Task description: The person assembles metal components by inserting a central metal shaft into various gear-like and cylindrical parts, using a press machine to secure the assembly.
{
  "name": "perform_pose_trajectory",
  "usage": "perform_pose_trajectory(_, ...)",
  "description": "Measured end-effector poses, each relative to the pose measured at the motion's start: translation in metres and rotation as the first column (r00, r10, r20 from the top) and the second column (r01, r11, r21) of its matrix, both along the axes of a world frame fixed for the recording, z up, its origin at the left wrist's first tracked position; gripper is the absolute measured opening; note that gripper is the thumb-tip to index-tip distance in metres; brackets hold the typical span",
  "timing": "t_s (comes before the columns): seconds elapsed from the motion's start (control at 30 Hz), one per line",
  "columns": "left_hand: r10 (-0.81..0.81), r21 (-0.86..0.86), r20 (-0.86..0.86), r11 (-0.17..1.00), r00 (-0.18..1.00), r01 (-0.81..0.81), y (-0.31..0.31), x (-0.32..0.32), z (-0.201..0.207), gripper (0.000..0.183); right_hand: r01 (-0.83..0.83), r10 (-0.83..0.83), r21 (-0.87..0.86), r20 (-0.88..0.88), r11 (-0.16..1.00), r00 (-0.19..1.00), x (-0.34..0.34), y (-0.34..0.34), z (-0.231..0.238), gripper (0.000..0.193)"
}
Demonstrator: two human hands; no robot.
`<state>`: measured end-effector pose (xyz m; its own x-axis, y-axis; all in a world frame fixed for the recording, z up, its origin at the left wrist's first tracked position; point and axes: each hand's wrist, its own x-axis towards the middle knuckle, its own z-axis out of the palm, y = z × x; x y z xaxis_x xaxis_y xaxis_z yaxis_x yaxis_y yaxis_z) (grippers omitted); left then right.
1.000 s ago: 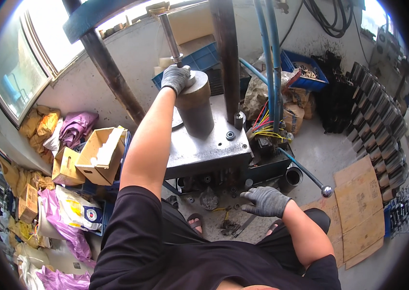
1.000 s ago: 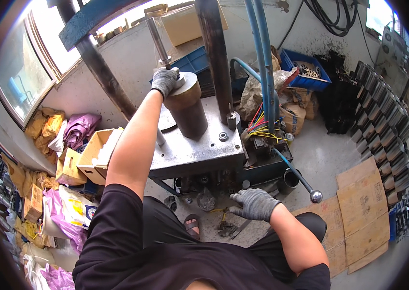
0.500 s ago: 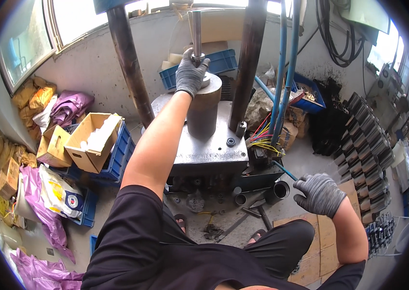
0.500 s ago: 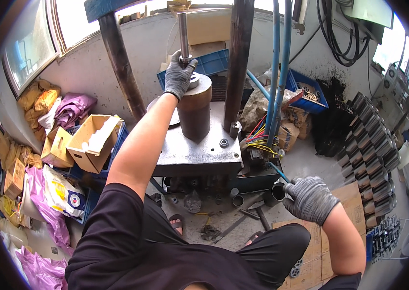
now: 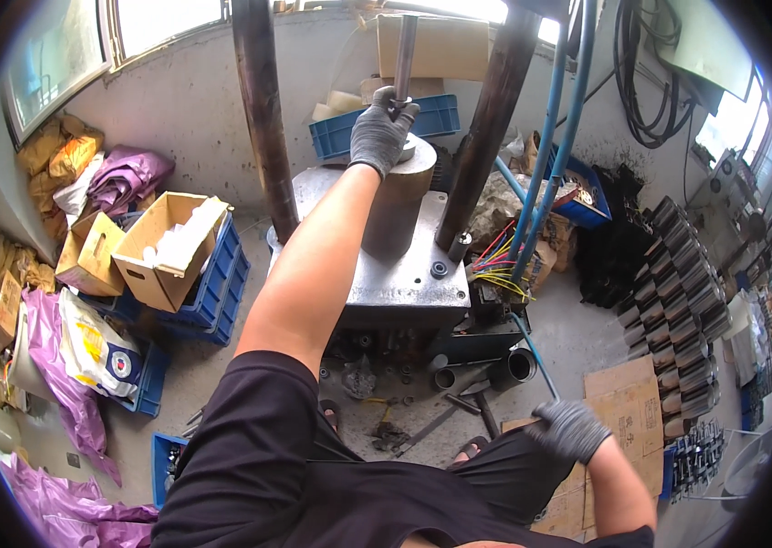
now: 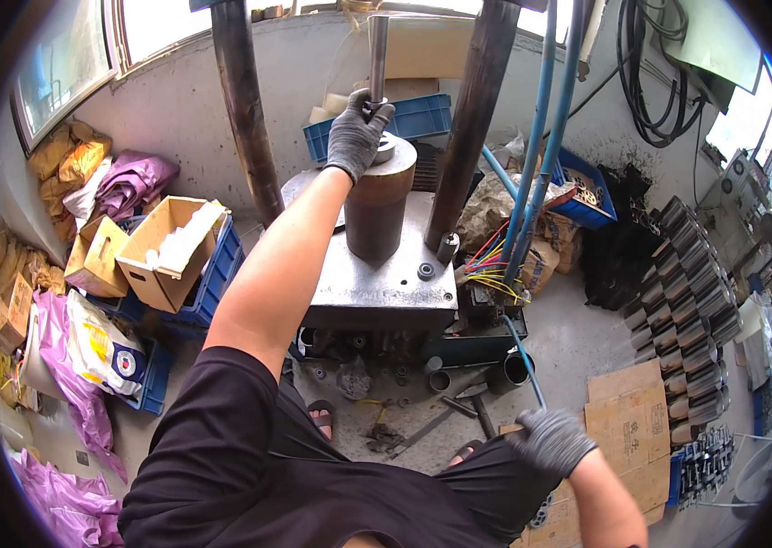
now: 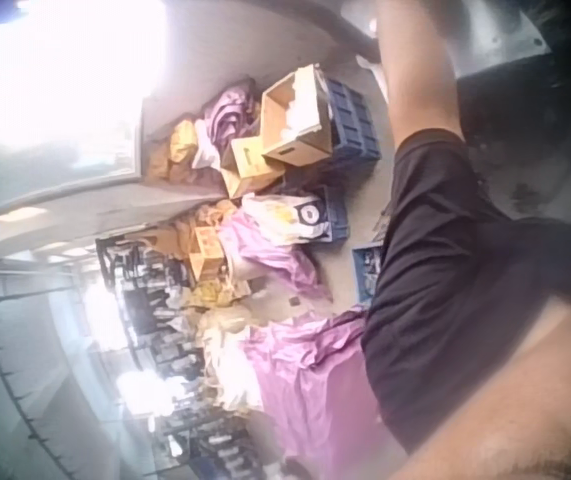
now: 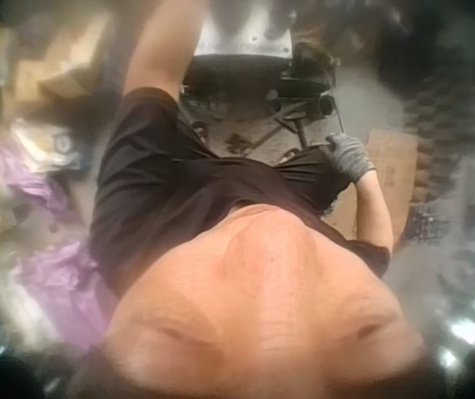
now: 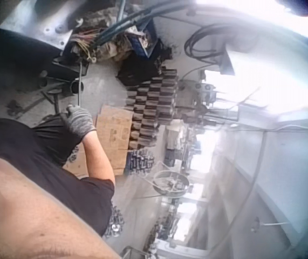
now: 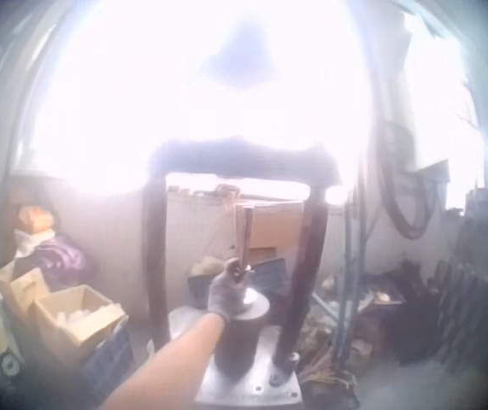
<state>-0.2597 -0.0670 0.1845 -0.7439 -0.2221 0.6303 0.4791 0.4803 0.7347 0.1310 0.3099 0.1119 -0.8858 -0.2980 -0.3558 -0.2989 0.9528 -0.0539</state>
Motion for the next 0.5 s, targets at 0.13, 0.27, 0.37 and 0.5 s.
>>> perform_pose_trajectory(0.13, -0.02, -0.015, 0.066, 1.0, 0.998, 0.021, 0.007, -0.004, -0.001, 0.049, 0.075, -0.073, 0.118, -0.016, 0.99, 0.997, 0.031, 0.002, -0.042, 0.037)
perform_pose_trajectory(0.27, 0.002, -0.026, 0.03, 1.0, 1.0, -0.001, -0.003, -0.007, -0.003, 0.046, 0.134, -0.144, -0.082, -0.129, 0.988, 0.981, 0.033, -0.001, -0.042, 0.029)
perform_pose_trajectory(0.37, -0.007, -0.02, 0.046, 1.0, 0.999, 0.008, -0.003, -0.007, -0.004, 0.044, 0.122, -0.148, -0.14, -0.199, 0.983, 0.969, 0.035, -0.003, -0.043, 0.026)
perform_pose_trajectory(0.5, -0.023, -0.02, 0.059, 1.0, 0.998, 0.024, -0.001, -0.008, -0.003, 0.044, 0.159, -0.199, -0.19, -0.218, 0.969, 0.956, 0.036, -0.002, -0.04, 0.023)
